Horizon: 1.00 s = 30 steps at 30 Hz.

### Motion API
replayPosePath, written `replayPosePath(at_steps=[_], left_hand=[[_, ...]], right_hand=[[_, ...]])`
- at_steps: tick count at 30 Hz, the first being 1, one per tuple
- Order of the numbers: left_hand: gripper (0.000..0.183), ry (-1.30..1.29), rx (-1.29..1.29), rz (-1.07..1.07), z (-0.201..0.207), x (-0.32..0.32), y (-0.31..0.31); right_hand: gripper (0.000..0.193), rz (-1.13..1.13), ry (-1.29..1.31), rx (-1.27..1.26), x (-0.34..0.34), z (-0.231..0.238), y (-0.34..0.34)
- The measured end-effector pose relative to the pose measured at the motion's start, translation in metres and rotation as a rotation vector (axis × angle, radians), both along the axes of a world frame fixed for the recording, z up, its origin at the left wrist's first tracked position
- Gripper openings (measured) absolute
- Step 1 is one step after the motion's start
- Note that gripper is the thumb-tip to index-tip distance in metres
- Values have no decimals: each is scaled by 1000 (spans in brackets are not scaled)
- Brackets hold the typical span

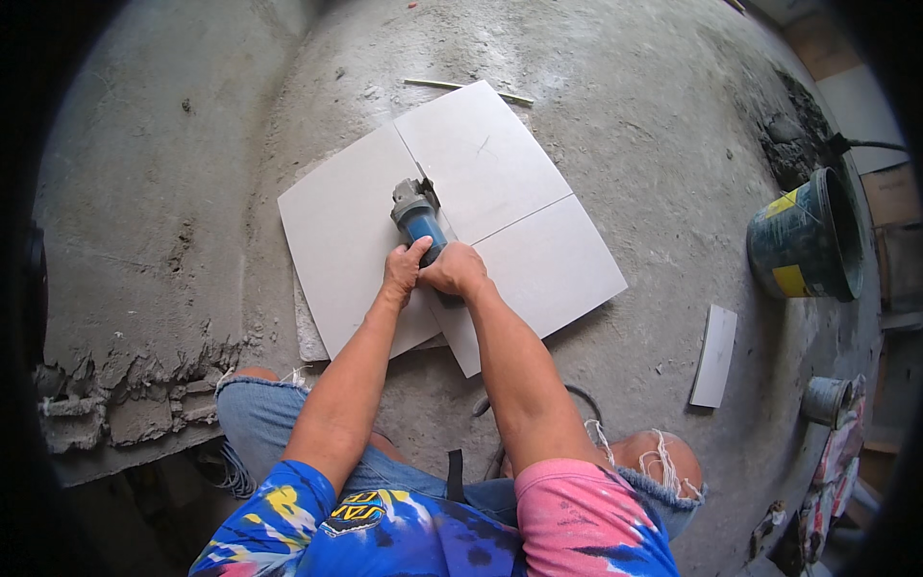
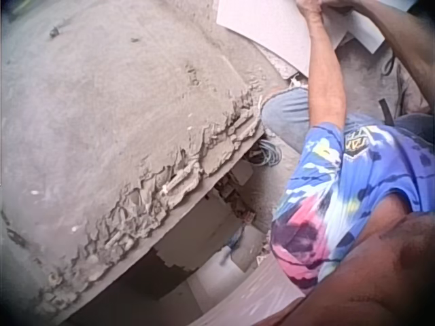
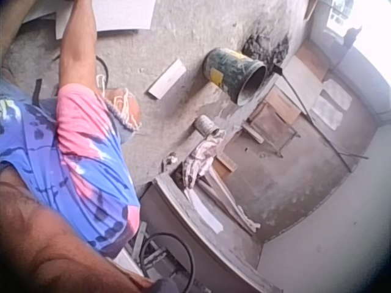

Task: The person uses an angle grinder to cut a large white ceramic tile into smaller pieces. They follow pre-drawn lines, cutting the tile into four sections and then further trimming the edges to create a specific shape.

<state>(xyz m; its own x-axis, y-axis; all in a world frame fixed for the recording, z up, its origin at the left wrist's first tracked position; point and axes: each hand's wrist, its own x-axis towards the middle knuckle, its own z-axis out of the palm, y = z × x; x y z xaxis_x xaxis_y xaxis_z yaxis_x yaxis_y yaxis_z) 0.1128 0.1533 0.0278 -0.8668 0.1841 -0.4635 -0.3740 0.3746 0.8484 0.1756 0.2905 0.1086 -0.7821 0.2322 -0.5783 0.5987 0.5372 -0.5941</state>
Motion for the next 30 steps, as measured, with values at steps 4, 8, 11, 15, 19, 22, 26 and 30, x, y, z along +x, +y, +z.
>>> replayPosePath(at_steps=[4,8,11,15,19,22,26,30], left_hand=[[67,15,-43,-7,4,-1,2],[69,24,-83,-8,8,2,6],[74,31,-89,0,8,2,5],[75,39,-108,-5,11,2,6],[65,10,-92,-23,14,1,7],[67,5,-68,-24,10,0,5],[68,-9,-42,-24,5,0,5],[66,-12,-81,-27,5,1,6]], right_hand=[[68,-2,19,-1,2,2,0],[67,11,33,6,2,-2,2],[68,15,36,7,2,-2,1],[68,18,38,2,3,-1,1],[67,10,47,6,4,0,1],[67,0,49,5,5,2,0],[67,-9,51,7,5,-3,0],[67,0,49,14,7,-3,1]])
